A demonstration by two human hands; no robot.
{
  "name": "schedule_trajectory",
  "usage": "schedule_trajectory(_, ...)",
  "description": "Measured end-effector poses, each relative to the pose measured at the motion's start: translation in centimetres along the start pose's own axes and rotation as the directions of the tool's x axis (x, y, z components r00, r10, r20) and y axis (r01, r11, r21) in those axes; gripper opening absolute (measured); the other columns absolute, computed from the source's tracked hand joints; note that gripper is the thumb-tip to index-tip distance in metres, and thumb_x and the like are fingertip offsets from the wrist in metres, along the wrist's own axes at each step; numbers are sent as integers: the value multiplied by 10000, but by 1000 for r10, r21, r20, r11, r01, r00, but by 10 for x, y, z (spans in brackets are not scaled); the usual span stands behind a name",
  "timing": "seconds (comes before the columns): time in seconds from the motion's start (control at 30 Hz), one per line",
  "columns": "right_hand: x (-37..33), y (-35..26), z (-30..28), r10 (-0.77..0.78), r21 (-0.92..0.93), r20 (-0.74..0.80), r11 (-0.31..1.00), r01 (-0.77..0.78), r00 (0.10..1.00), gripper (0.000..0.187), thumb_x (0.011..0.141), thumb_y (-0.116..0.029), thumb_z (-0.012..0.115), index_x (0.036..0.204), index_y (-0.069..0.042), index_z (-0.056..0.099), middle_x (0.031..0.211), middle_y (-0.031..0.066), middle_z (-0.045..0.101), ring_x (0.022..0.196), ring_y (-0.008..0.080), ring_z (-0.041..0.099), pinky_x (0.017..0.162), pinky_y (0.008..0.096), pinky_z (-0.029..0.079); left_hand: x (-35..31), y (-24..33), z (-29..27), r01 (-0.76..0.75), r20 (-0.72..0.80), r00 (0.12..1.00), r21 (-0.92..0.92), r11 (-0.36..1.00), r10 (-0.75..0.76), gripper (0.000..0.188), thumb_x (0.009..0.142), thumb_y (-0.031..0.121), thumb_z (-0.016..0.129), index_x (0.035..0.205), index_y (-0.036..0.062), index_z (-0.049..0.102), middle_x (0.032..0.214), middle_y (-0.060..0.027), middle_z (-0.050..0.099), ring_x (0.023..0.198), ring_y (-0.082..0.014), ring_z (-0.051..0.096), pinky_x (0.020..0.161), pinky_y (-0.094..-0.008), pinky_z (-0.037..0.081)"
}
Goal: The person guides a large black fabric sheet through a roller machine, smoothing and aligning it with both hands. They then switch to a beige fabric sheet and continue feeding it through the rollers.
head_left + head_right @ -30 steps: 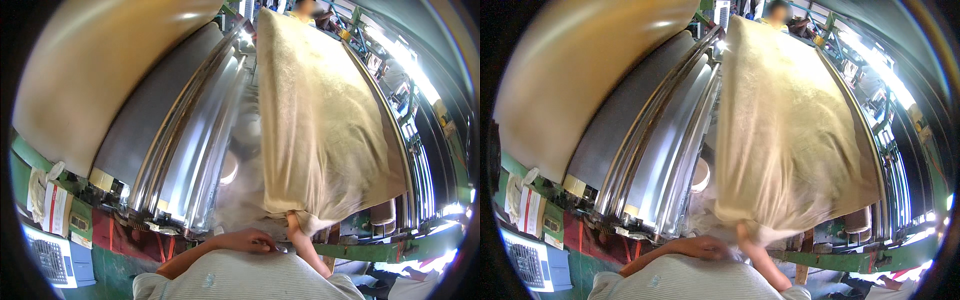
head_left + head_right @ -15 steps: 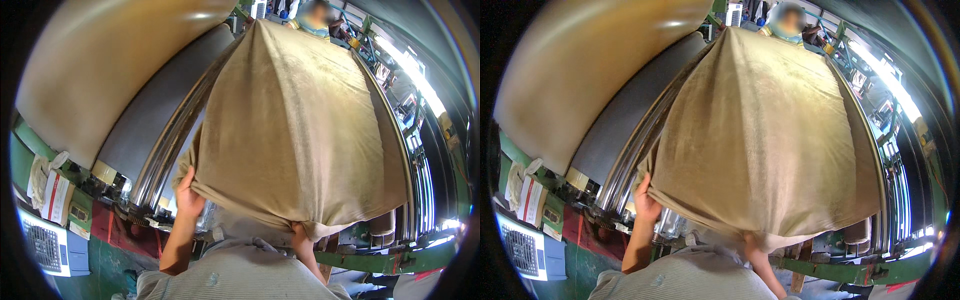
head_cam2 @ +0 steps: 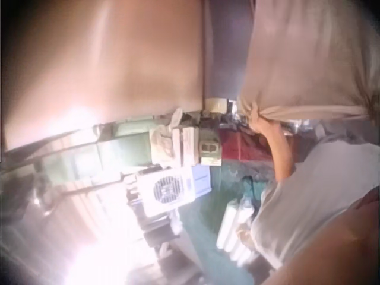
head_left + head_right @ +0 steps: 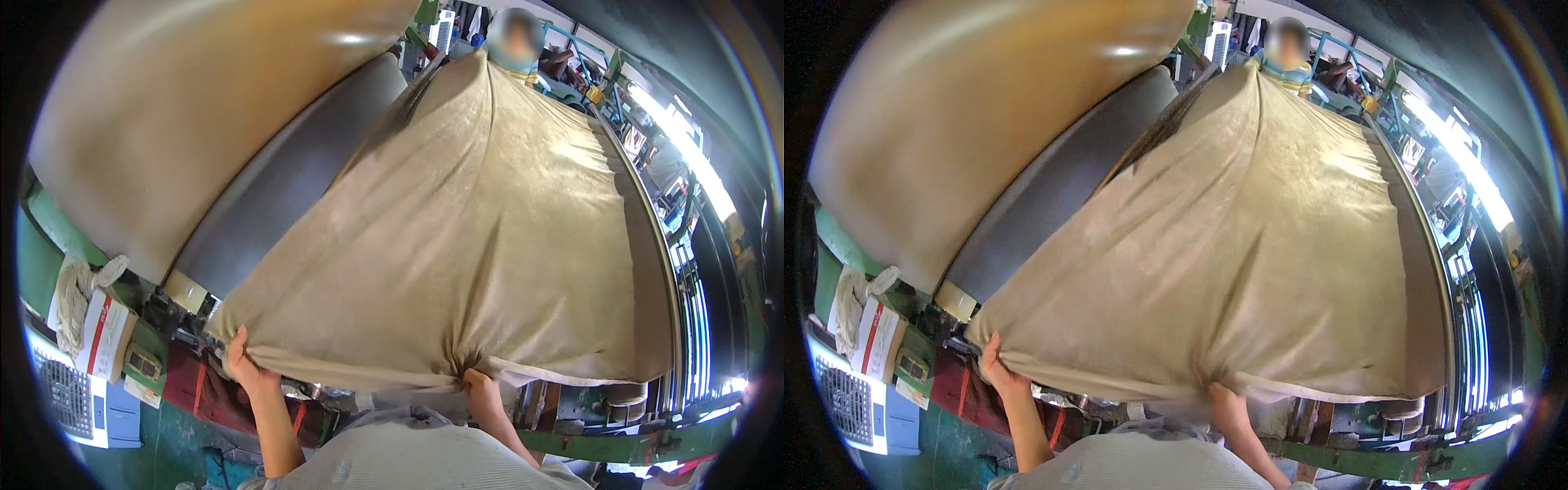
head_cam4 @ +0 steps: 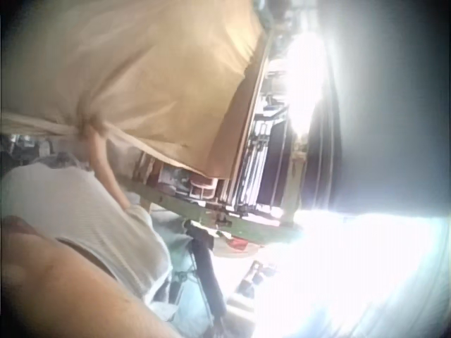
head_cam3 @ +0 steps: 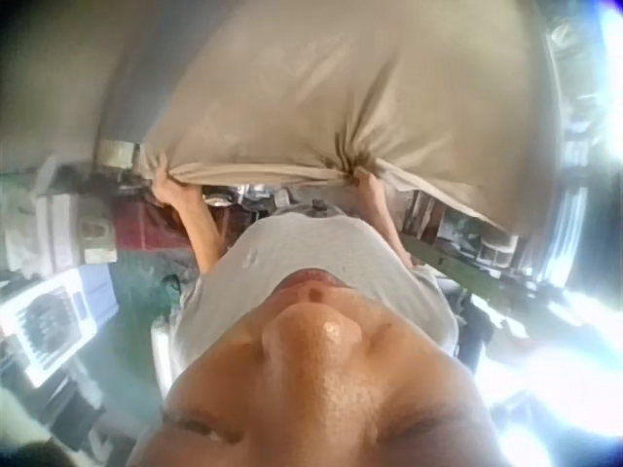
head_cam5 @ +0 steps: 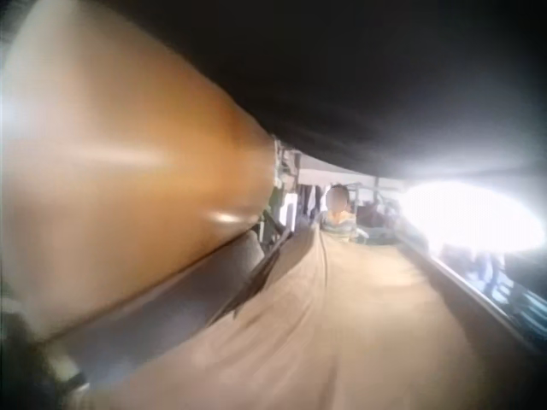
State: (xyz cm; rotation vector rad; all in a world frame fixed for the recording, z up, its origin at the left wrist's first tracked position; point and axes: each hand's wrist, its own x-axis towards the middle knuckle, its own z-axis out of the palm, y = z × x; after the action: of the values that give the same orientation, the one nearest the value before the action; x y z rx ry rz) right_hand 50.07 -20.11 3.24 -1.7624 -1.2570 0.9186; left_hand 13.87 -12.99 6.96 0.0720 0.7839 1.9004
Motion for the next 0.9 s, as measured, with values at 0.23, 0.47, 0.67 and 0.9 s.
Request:
schedule_trajectory(0.23,1,-8,20,558,738,72,528,-420,827,117,707,35,509,607,-26,503,582,70,493,526,178,475,486,298,360,16,13,-13,-34,134,990,-12,999,35,516,795,174,586,1266,-3,474,1193,-147,569,1112,-320,534,977,-450,412)
schedule_trajectory(0.47,9,41,-32,487,722,26,595,-353,873,115,710,43,493,636,-44,489,613,7,416,568,146,461,505,310,399,-2,4,-6,-155,229,964,56,986,139,561,843,117,544,1377,61,384,1171,-179,570,1058,-306,576,935,-424,453)
schedule_trajectory(0.67,-3,15,-43,208,323,451,869,-375,868,140,817,-97,611,885,23,585,865,192,658,651,229,629,607,324,507,-34,-30,15,-159,310,946,184,970,96,429,828,73,630,1239,34,512,1126,-141,593,1006,-247,592,903,-363,473)
schedule_trajectory(0.9,18,-109,44,-746,30,250,643,765,617,632,690,-246,767,1214,-26,490,1258,190,474,1143,352,474,967,444,395,-63,-59,44,15,372,919,305,952,-134,277,858,82,634,1124,33,574,971,-40,615,854,-112,582,760,-244,468)
